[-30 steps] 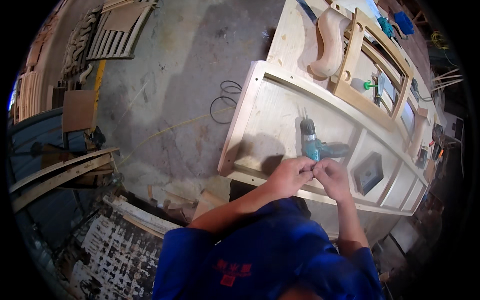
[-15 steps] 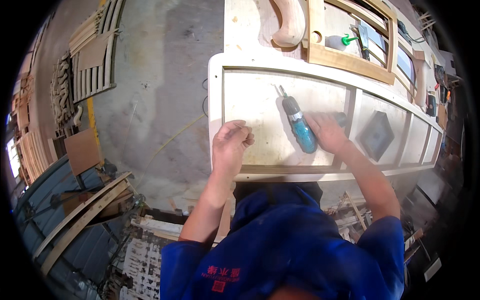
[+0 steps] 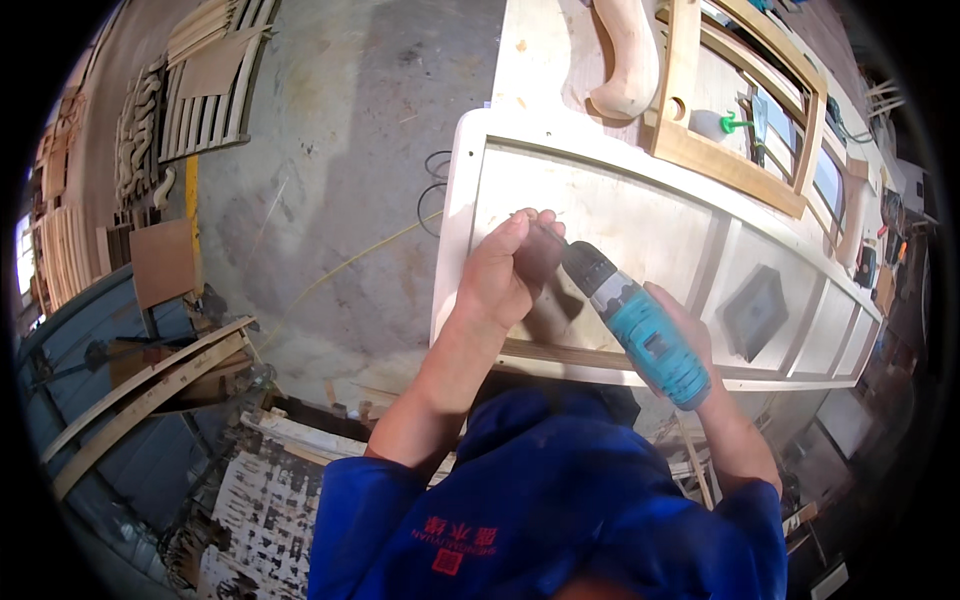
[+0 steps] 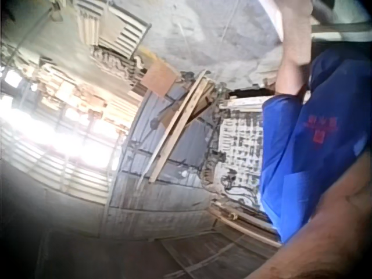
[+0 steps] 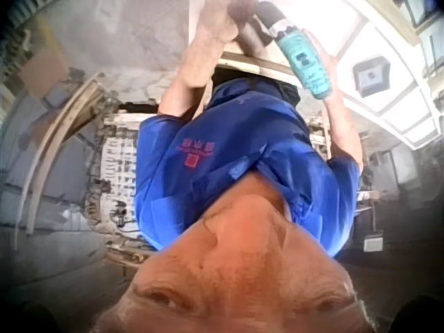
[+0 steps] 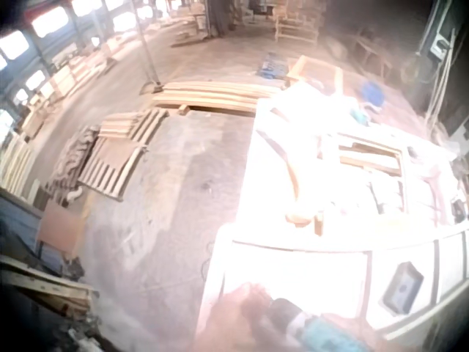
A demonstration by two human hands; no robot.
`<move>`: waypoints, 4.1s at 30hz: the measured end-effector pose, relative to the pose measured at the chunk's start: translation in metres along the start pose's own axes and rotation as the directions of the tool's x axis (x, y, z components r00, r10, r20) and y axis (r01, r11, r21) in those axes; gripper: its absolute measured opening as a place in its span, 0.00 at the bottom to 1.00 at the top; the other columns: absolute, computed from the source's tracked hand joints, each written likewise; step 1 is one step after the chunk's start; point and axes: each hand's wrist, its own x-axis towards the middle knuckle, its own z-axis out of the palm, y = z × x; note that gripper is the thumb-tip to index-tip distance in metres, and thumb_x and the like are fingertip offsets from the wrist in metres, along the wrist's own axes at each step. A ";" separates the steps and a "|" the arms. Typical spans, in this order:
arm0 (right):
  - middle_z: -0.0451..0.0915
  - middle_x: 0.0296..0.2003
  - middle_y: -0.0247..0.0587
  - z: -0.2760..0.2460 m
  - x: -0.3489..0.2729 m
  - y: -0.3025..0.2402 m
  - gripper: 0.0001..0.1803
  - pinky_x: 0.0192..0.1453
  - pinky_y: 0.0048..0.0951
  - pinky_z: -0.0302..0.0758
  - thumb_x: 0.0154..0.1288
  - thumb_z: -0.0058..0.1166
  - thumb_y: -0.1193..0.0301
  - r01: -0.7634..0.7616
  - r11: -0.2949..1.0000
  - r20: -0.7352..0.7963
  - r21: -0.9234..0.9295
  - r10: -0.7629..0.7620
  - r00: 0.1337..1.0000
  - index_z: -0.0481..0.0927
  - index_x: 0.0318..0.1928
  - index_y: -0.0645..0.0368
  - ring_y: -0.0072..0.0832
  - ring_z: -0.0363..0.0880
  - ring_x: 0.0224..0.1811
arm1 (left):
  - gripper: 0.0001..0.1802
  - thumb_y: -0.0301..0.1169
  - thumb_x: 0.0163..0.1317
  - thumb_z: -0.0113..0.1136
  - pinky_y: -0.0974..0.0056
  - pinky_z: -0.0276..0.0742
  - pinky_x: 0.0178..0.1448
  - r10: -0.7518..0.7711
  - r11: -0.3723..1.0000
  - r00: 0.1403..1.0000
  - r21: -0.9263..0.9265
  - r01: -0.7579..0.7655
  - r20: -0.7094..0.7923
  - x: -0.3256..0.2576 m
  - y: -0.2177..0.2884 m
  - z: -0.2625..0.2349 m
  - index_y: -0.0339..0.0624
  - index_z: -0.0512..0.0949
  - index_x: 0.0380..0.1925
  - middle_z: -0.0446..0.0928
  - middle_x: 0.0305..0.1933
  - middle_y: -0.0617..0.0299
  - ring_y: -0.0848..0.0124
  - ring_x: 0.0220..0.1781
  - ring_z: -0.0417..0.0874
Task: The person uses a drill to drive screws into wooden frame sections, attaches a small metal plate, and then carries the assembled frame across a workshop to place it on a stack of similar pieces.
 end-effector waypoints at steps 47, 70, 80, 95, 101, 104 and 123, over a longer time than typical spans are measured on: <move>0.85 0.42 0.49 -0.025 0.225 -0.199 0.35 0.56 0.38 0.79 0.50 0.62 0.77 0.270 0.847 0.435 -0.459 -0.051 0.899 0.73 0.63 0.56 0.43 0.86 0.44 | 0.17 0.32 0.68 0.56 0.55 0.73 0.62 0.790 0.070 0.533 0.818 -0.570 0.303 0.019 0.074 -0.030 0.33 0.73 0.52 0.77 0.50 0.48 0.53 0.51 0.78; 0.84 0.43 0.50 -0.013 0.250 -0.207 0.35 0.56 0.37 0.80 0.47 0.64 0.75 0.317 0.830 0.532 -0.458 -0.030 0.846 0.75 0.61 0.59 0.44 0.86 0.44 | 0.31 0.48 0.60 0.68 0.54 0.77 0.52 0.314 0.253 0.949 0.962 -0.100 0.016 0.053 0.117 -0.044 0.30 0.77 0.50 0.82 0.42 0.43 0.54 0.46 0.85; 0.85 0.35 0.53 -0.034 0.245 -0.209 0.34 0.48 0.42 0.81 0.50 0.63 0.65 0.516 0.582 0.625 -0.628 -0.017 0.780 0.76 0.62 0.45 0.47 0.86 0.38 | 0.27 0.48 0.62 0.65 0.57 0.77 0.50 0.390 0.220 0.919 0.963 -0.157 0.061 0.064 0.101 -0.049 0.32 0.80 0.48 0.84 0.43 0.46 0.59 0.45 0.86; 0.78 0.43 0.43 -0.003 0.050 0.080 0.35 0.54 0.42 0.75 0.57 0.57 0.73 0.395 0.574 0.218 -0.717 -0.354 0.909 0.70 0.68 0.45 0.43 0.78 0.47 | 0.33 0.40 0.62 0.68 0.54 0.75 0.55 0.742 -0.429 0.472 0.878 -0.211 0.476 0.016 0.047 -0.048 0.25 0.71 0.57 0.78 0.48 0.42 0.52 0.47 0.80; 0.84 0.39 0.48 -0.025 -0.110 0.089 0.08 0.48 0.35 0.79 0.66 0.58 0.69 -0.095 0.990 0.270 0.100 0.065 0.961 0.84 0.42 0.57 0.39 0.84 0.42 | 0.04 0.25 0.63 0.61 0.61 0.76 0.41 0.376 -0.421 0.795 0.852 -0.311 0.477 -0.140 -0.107 -0.068 0.37 0.77 0.35 0.78 0.31 0.57 0.64 0.33 0.79; 0.85 0.41 0.50 -0.006 -0.205 0.173 0.13 0.48 0.35 0.80 0.68 0.57 0.63 -0.247 0.967 0.231 0.060 0.227 0.946 0.84 0.46 0.58 0.40 0.85 0.43 | 0.14 0.37 0.65 0.65 0.60 0.78 0.42 0.164 -0.328 0.982 0.944 -0.035 0.094 -0.185 -0.203 -0.156 0.36 0.79 0.40 0.80 0.33 0.54 0.64 0.36 0.81; 0.84 0.49 0.53 0.032 -0.371 0.399 0.19 0.58 0.40 0.76 0.63 0.58 0.64 -0.160 0.987 0.164 0.011 0.157 0.974 0.83 0.49 0.65 0.43 0.81 0.55 | 0.14 0.35 0.72 0.56 0.65 0.78 0.49 -0.214 0.780 0.963 0.622 0.067 0.164 -0.252 -0.269 -0.187 0.37 0.76 0.50 0.79 0.45 0.63 0.74 0.44 0.80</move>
